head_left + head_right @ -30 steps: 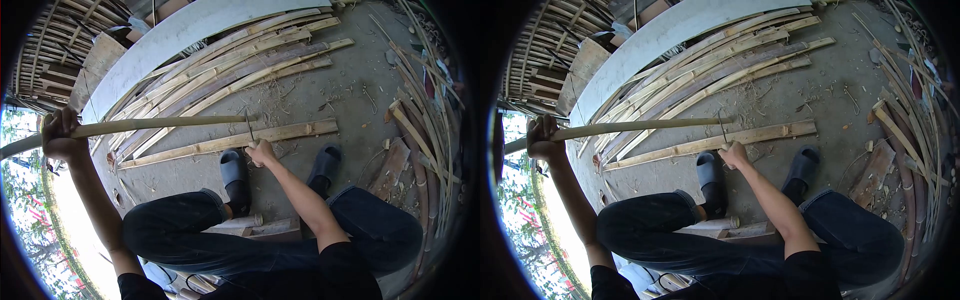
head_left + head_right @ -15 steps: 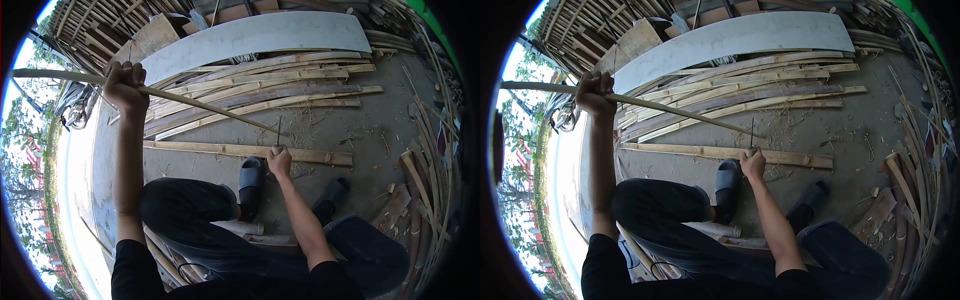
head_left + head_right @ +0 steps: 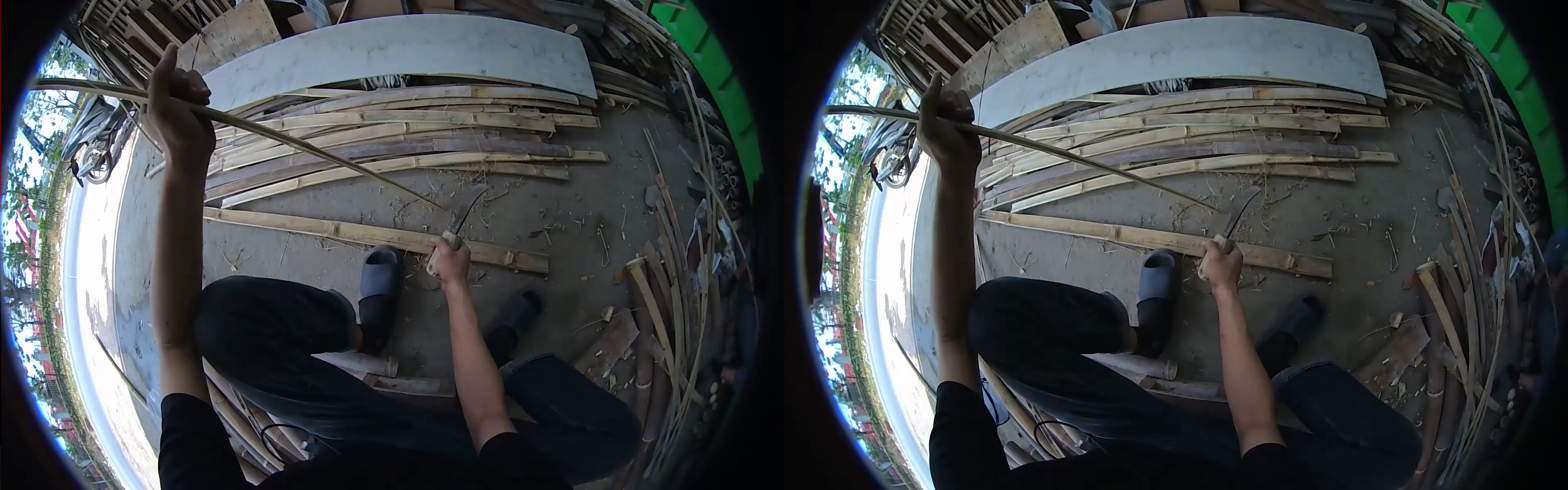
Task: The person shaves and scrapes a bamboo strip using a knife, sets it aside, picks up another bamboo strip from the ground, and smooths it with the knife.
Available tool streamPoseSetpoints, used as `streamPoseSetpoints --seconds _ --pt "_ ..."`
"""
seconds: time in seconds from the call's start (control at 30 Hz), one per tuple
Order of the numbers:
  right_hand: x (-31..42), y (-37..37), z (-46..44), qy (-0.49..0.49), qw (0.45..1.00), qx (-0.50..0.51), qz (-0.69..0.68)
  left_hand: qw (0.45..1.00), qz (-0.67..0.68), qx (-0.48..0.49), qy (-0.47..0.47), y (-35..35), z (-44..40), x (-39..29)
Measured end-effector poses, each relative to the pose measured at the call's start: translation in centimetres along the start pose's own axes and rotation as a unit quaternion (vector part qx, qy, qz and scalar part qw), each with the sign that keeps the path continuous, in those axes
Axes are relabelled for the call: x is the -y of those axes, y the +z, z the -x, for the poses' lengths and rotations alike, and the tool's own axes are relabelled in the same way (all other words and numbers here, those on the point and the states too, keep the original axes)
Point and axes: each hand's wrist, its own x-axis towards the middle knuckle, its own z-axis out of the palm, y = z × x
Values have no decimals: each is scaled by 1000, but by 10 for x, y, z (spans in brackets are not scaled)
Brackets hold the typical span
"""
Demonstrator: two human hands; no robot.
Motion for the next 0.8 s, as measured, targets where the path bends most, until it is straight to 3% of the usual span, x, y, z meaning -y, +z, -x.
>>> streamPoseSetpoints --seconds 0.07,0.13,0.2,0.3,0.37,0.47,0.5,0.63,0.7,0.8 --pt "-1 -2 0 10 1000 -1 -3 984 -156 -88 5 11 6 -9" --pt "1 -5 0 16 1000 -4 -7 981 -164 -97 -35 19 6 -10" --pt "8 -6 0 11 1000 -9 6 979 -186 -84 -18 25 3 -4" --pt "26 -5 10 -2 999 -2 45 996 -70 -22 -58 23 3 -11" --pt "42 2 20 -46 995 4 86 995 11 99 -2 21 3 -11" --pt "72 18 40 -145 972 26 183 997 2 25 78 23 10 -24" --pt "81 26 49 -197 949 45 244 995 -59 2 79 33 19 -37" --pt "137 72 101 -289 911 135 264 993 -86 -21 74 46 29 -38" --pt "151 93 121 -249 915 193 253 993 -96 -5 62 49 30 -32" --pt "126 108 109 -267 905 191 270 994 -90 8 54 50 26 -30"
